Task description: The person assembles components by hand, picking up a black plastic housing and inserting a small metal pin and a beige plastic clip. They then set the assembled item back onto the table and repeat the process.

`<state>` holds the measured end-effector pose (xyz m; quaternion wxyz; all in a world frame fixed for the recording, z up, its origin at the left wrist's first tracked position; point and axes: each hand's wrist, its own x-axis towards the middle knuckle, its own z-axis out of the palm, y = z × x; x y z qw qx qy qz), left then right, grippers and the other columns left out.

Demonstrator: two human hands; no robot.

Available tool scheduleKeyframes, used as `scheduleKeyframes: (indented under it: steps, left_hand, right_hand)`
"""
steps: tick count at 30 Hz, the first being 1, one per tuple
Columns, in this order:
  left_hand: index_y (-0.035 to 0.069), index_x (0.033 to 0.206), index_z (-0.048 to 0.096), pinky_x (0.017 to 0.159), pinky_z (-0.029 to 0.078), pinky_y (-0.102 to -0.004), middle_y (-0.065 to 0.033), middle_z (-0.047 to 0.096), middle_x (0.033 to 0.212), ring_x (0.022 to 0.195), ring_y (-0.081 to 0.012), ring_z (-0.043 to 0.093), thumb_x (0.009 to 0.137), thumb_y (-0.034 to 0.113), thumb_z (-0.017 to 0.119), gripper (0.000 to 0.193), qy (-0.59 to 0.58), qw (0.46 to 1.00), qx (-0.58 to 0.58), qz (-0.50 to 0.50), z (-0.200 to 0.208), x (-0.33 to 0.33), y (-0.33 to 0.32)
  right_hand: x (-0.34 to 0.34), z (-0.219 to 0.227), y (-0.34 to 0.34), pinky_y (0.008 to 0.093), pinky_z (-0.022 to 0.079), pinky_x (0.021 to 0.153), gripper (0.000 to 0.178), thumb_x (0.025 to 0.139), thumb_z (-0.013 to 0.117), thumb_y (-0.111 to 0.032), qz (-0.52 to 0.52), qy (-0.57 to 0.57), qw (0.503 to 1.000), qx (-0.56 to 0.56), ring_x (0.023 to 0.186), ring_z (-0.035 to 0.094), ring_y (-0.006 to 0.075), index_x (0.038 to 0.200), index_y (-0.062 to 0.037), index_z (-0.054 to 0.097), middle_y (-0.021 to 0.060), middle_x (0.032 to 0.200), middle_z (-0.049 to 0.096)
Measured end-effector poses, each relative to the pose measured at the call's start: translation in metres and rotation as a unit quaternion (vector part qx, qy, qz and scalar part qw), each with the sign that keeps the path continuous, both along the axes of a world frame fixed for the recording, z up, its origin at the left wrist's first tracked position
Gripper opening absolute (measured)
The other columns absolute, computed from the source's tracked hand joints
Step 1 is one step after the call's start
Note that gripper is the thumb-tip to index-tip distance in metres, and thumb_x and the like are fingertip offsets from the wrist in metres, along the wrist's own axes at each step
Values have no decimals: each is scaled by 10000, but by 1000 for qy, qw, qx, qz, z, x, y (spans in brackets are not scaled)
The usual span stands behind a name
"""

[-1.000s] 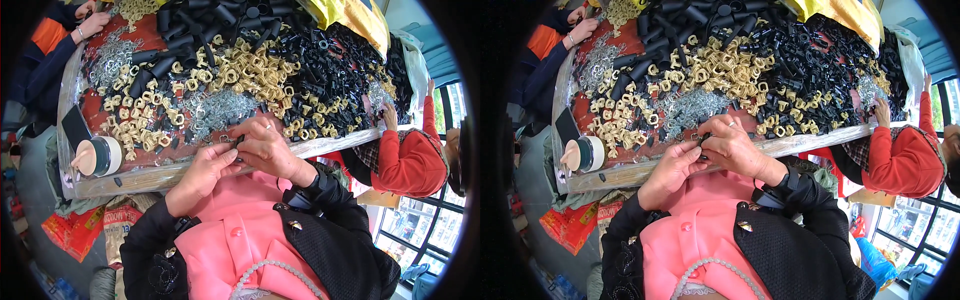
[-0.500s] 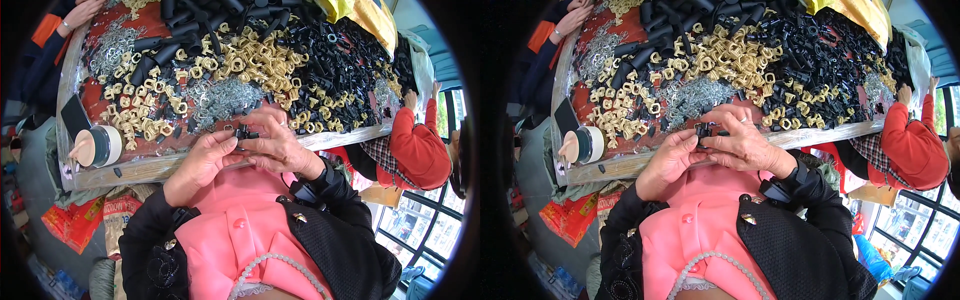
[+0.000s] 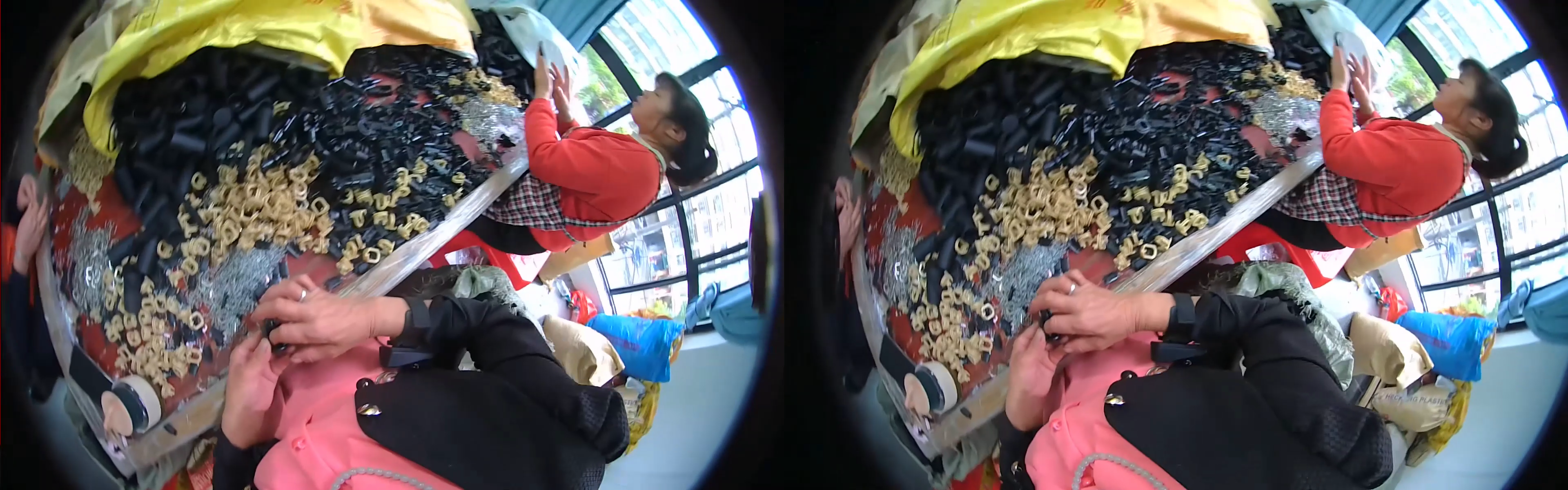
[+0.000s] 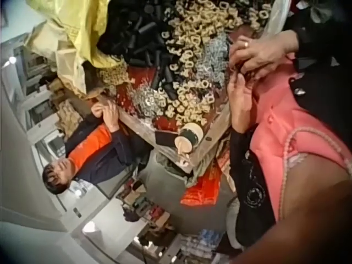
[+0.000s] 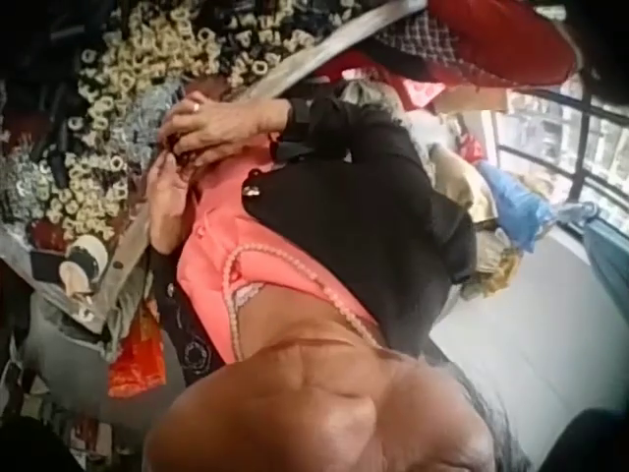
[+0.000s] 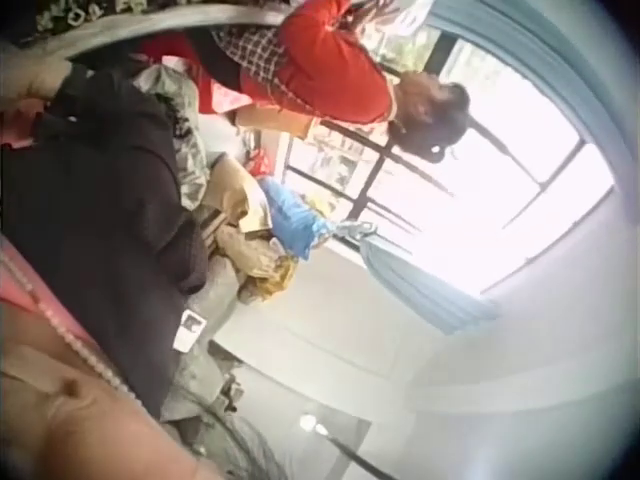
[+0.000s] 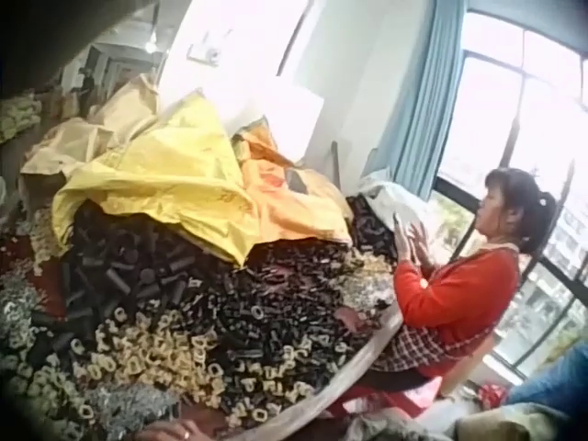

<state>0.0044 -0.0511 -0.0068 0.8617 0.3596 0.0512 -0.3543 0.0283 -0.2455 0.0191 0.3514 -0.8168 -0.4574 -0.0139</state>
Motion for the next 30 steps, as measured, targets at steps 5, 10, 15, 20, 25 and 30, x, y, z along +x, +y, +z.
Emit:
scheduleKeyframes:
  steps: [5, 10, 15, 20, 25, 30]
  left_hand:
    - [-31, 1077, 472, 693, 519, -278, -114, 577, 966, 799, -202, 603, 851, 114, 491, 269, 52, 998, 11, 20, -3, -1, 4]
    - [-20, 1062, 482, 667, 522, -270, -122, 585, 943, 772, -206, 608, 846, 112, 501, 254, 65, 997, 18, 24, 2, 0, 0]
    - [-19, 1056, 485, 662, 520, -265, -119, 587, 932, 770, -203, 606, 842, 113, 508, 252, 64, 997, 30, 13, 3, 0, 1]
    - [-18, 1044, 488, 655, 519, -265, -116, 588, 925, 771, -202, 605, 838, 116, 516, 247, 66, 997, 35, 19, 4, -2, 2]
    - [-20, 1033, 487, 652, 520, -265, -142, 583, 929, 776, -209, 604, 839, 112, 515, 236, 54, 998, 27, 35, 1, -3, 11]
    - [-22, 1025, 483, 661, 521, -268, -181, 573, 952, 789, -219, 601, 848, 98, 495, 214, 40, 997, 30, 66, 2, -1, 25]
  right_hand:
    - [-4, -1, -3, 473, 261, 838, 376, 697, 619, -296, -4, -12, 1000, 27, 1120, 331, 316, 999, -88, 536, 119, 1205, 375]
    - [-5, 2, -9, 477, 260, 837, 388, 682, 631, -298, 12, 11, 999, 36, 1129, 319, 312, 1007, -105, 544, 115, 1217, 366]
    - [-6, 3, -10, 476, 258, 840, 386, 672, 640, -290, 12, 13, 1000, 7, 1136, 310, 313, 1000, -107, 552, 115, 1221, 362]
    - [-6, 3, -9, 462, 272, 806, 352, 647, 638, -274, 0, 17, 998, 54, 1108, 330, 301, 961, -129, 573, 106, 1191, 392]
    - [-3, -8, -16, 410, 306, 818, 314, 670, 633, -227, -114, 9, 990, 81, 1010, 418, 267, 959, -124, 565, 89, 1086, 453]
    - [5, -27, -17, 366, 378, 731, 225, 664, 610, -172, -220, -52, 969, -99, 847, 483, 246, 877, -114, 566, 74, 940, 492]
